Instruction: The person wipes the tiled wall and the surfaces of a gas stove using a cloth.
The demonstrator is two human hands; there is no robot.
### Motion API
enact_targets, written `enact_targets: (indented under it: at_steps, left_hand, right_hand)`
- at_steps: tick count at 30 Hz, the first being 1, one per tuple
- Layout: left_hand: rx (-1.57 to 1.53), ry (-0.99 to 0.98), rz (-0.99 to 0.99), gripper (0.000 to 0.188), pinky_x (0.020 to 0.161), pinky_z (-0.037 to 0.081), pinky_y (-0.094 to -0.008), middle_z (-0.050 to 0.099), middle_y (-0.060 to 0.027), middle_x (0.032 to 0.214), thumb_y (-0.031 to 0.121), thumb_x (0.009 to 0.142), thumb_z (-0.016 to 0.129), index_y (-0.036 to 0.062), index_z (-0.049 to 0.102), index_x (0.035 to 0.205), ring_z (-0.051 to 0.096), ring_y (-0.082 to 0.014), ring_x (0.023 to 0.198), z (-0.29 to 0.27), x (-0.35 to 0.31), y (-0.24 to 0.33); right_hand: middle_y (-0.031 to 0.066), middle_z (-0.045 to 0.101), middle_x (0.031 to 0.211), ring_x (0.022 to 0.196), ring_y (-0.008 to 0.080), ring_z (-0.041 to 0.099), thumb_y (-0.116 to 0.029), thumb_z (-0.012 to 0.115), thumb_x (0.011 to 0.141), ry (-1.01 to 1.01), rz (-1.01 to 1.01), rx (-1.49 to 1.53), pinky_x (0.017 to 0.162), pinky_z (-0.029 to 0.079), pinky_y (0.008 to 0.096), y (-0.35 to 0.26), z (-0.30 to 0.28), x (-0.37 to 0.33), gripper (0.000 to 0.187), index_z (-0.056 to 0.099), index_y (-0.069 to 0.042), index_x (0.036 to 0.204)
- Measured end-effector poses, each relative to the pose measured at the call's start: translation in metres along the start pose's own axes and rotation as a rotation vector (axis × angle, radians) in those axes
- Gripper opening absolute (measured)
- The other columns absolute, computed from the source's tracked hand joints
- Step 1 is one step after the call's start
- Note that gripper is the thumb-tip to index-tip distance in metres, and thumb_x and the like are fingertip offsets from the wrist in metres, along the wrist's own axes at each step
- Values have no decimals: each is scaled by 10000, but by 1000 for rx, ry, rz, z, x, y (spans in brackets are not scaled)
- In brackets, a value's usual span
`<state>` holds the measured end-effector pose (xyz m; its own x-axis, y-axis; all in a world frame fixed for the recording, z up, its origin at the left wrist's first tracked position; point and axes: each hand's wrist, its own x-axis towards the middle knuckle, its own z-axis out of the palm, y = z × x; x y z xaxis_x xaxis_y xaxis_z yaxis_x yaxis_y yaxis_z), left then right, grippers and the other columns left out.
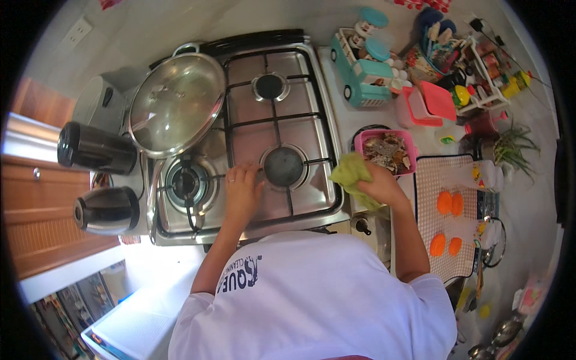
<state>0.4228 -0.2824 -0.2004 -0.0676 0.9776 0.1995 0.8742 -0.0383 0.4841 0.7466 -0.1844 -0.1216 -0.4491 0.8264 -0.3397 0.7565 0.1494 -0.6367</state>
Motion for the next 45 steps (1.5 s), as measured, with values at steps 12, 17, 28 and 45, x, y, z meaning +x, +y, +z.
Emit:
enact_targets:
  at_steps: [12,17,28,45]
  left_hand:
    - [-3,60,-48,222,790,412,-436,570,-119,858,163,748,683,55,601,923,529,-332,851,24,18,-9]
    - [9,207,6,214,686,395,-420,549,-88,777,198,711,717,48,576,773,516,-314,782,27,16,-5]
    - [71,175,-22,203,721,384,-408,551,-85,807,252,726,693,71,609,765,519,-292,815,22,-27,13]
    - [-59,126,-47,203,686,395,-413,552,-98,772,190,678,729,63,590,753,520,-307,771,18,-52,16]
  right_hand:
    - [105,569,994,994,298,519,-107,664,618,116,-383,-657,789,429,434,-18,64,87,301,610,-66,912]
    - [105,571,971,958,302,522,-109,671,597,224,-482,-617,774,428,431,-11,63,79,284,610,-69,871]
    - [113,554,881,878,311,520,-123,688,576,282,-530,-533,745,422,421,-10,73,30,273,595,-72,828]
    - [105,656,974,870,207,628,-127,646,665,-209,-152,249,807,482,326,-40,-16,69,439,598,-17,1088]
